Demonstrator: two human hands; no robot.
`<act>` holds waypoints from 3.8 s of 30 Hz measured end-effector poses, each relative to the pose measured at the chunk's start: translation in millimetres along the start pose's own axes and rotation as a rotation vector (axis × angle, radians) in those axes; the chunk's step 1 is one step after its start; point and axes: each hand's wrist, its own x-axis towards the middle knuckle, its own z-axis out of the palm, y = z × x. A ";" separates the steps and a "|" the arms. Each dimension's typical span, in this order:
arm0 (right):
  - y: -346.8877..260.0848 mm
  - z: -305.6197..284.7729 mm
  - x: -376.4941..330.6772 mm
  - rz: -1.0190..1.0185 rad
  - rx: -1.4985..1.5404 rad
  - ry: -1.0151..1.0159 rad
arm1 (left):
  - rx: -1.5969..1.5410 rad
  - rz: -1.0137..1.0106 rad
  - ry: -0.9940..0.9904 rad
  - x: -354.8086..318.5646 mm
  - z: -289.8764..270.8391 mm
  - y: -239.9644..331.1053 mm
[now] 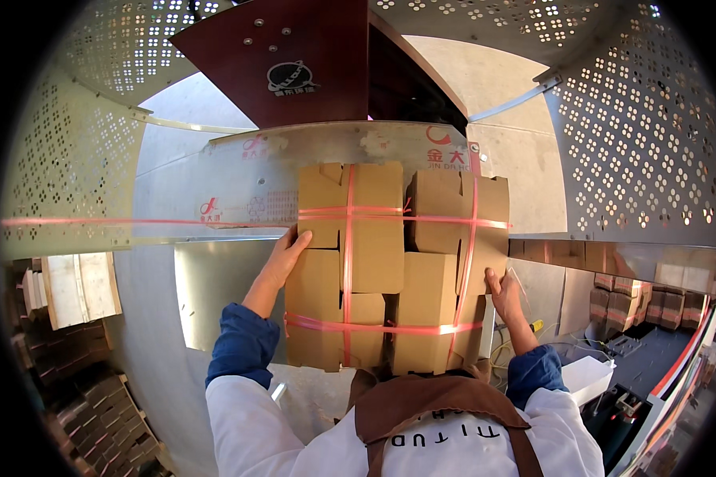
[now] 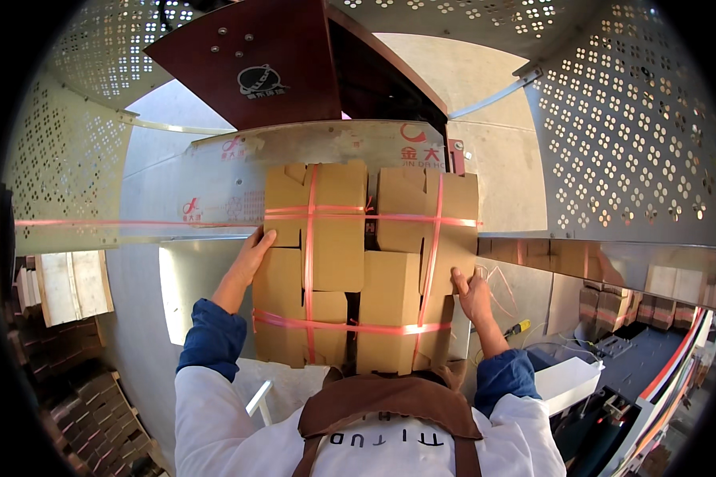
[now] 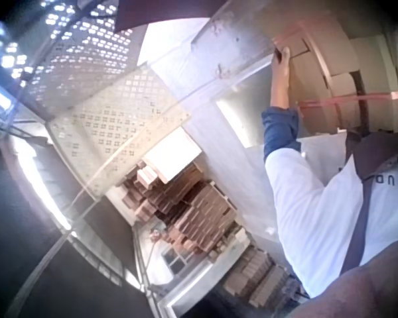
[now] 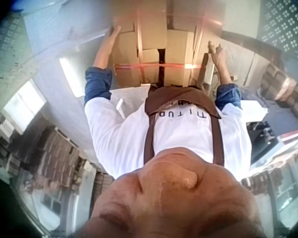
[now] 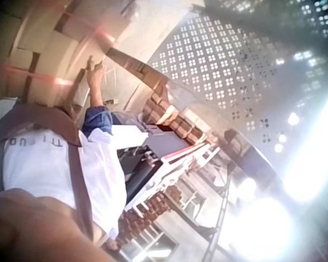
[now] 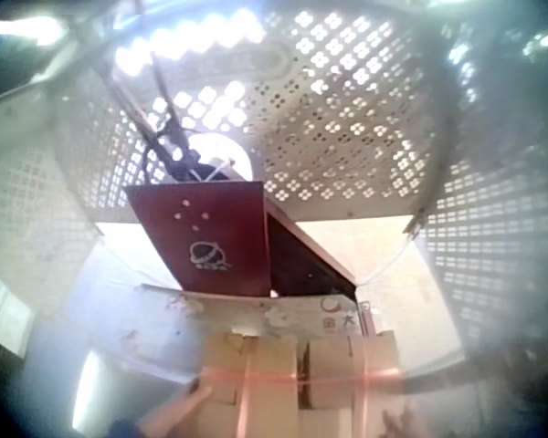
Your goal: The person repeatedly picks up stacks of corrugated cardboard sheets, places them into a strapping machine, and secures them with pink plastic straps. The person then removes the finished bundles and stacks them on a nearby pallet. A coworker is visible at a separate table handling similar materials.
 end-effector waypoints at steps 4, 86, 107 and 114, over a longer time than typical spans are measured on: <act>-10.1 -0.3 -1.6 -0.042 0.038 0.045 | -0.006 0.019 -0.004 2.5 -1.1 -4.1; 360.2 -140.5 -583.2 0.354 1.442 1.229 | -0.032 -0.451 -0.803 -80.3 592.3 -189.5; 416.2 -341.8 -347.9 0.602 1.506 1.641 | -0.024 -0.856 -1.347 73.8 1098.2 -97.6; 465.9 -474.3 -250.0 0.498 1.450 1.630 | 0.383 -0.374 -1.645 81.1 1251.0 117.6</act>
